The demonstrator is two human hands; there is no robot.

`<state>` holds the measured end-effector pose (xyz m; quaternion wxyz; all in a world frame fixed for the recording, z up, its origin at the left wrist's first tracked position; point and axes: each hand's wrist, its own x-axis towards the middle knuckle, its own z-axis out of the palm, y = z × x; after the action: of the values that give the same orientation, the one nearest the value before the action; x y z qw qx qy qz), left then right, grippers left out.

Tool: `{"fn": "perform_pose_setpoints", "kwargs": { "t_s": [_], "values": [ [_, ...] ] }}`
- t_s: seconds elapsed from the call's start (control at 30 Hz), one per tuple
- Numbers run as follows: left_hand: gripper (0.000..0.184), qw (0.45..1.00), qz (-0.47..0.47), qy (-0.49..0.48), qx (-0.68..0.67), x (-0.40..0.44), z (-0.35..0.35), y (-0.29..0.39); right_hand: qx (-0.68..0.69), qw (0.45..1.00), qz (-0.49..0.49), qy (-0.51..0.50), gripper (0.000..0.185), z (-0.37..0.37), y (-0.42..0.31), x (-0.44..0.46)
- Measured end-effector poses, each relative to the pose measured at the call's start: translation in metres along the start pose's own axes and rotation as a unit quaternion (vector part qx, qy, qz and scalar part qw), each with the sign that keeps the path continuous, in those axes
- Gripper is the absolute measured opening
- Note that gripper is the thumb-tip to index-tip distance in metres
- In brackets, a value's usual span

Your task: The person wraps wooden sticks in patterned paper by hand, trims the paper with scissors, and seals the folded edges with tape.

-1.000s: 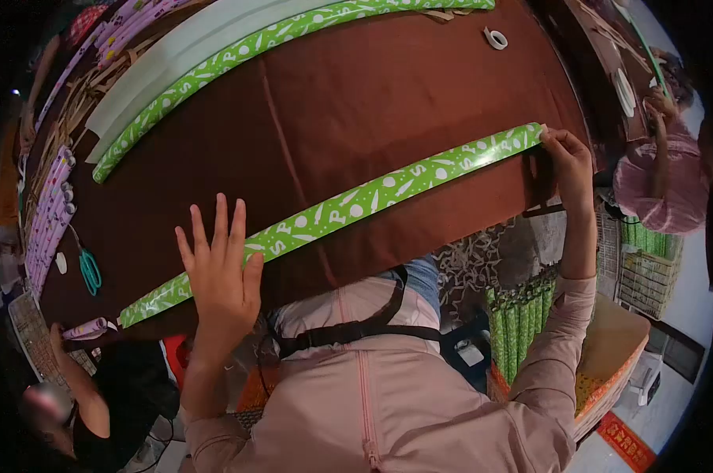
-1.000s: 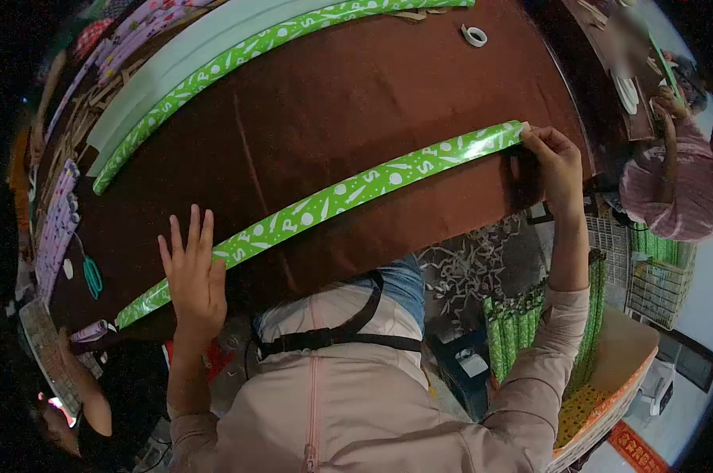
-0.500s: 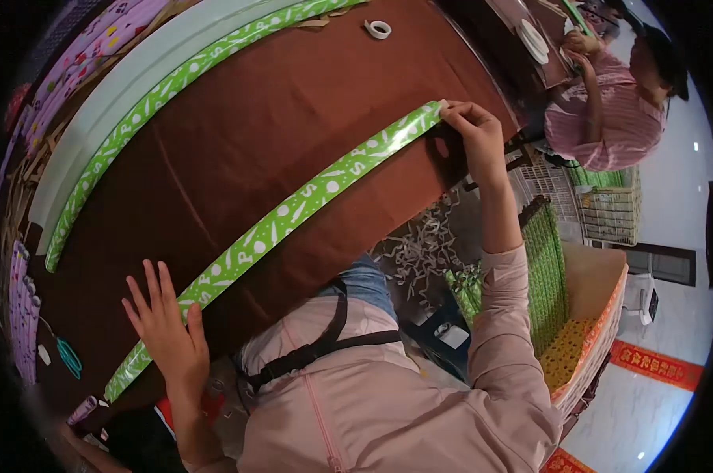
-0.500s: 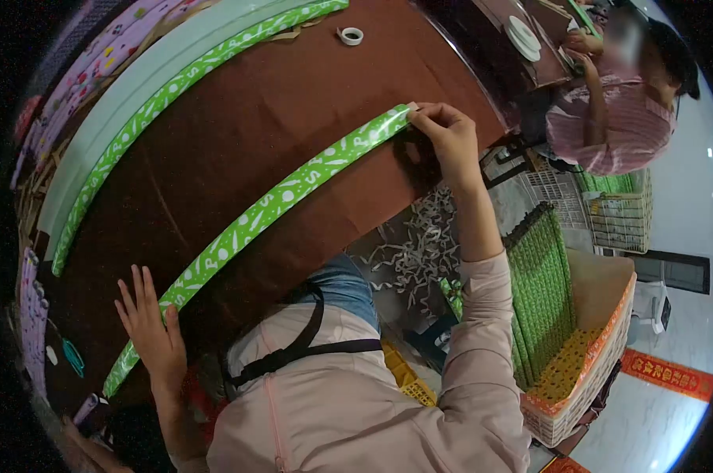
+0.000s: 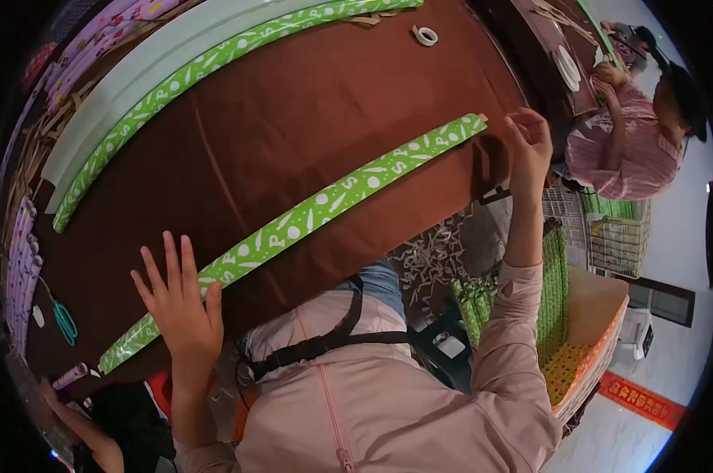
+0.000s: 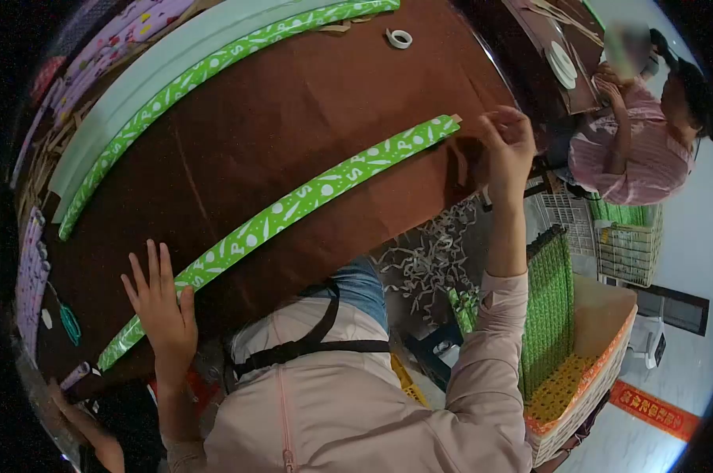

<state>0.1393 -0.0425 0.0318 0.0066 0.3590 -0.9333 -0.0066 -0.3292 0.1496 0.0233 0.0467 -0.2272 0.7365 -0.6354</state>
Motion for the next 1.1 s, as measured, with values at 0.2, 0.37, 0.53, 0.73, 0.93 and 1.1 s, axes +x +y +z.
{"fn": "perform_pose_setpoints", "kwargs": {
  "t_s": [0.2, 0.37, 0.53, 0.73, 0.93, 1.1],
  "values": [
    [0.058, 1.000, -0.007, -0.005, -0.004, 0.001, -0.002, -0.001, -0.180, 0.891, -0.163, -0.384, 0.050, 0.061, -0.080, -0.017],
    [0.057, 1.000, -0.006, 0.004, -0.017, 0.001, -0.002, -0.001, -0.179, 0.694, -0.381, -0.584, 0.072, 0.129, -0.097, -0.025],
    [0.055, 1.000, -0.004, 0.007, -0.029, 0.001, -0.002, 0.000, -0.205, 0.579, -0.456, -0.645, 0.083, 0.158, -0.085, -0.037],
    [0.054, 0.999, -0.003, 0.007, -0.042, 0.003, -0.006, 0.000, -0.186, 0.536, -0.492, -0.660, 0.068, 0.162, -0.069, -0.049],
    [0.055, 0.999, -0.002, 0.007, -0.053, 0.004, -0.005, -0.002, -0.179, 0.548, -0.525, -0.626, 0.061, 0.161, -0.065, -0.049],
    [0.056, 0.999, 0.000, 0.011, -0.034, 0.002, -0.002, -0.004, -0.199, 0.522, -0.553, -0.618, 0.062, 0.161, -0.063, -0.048]
  ]
}}
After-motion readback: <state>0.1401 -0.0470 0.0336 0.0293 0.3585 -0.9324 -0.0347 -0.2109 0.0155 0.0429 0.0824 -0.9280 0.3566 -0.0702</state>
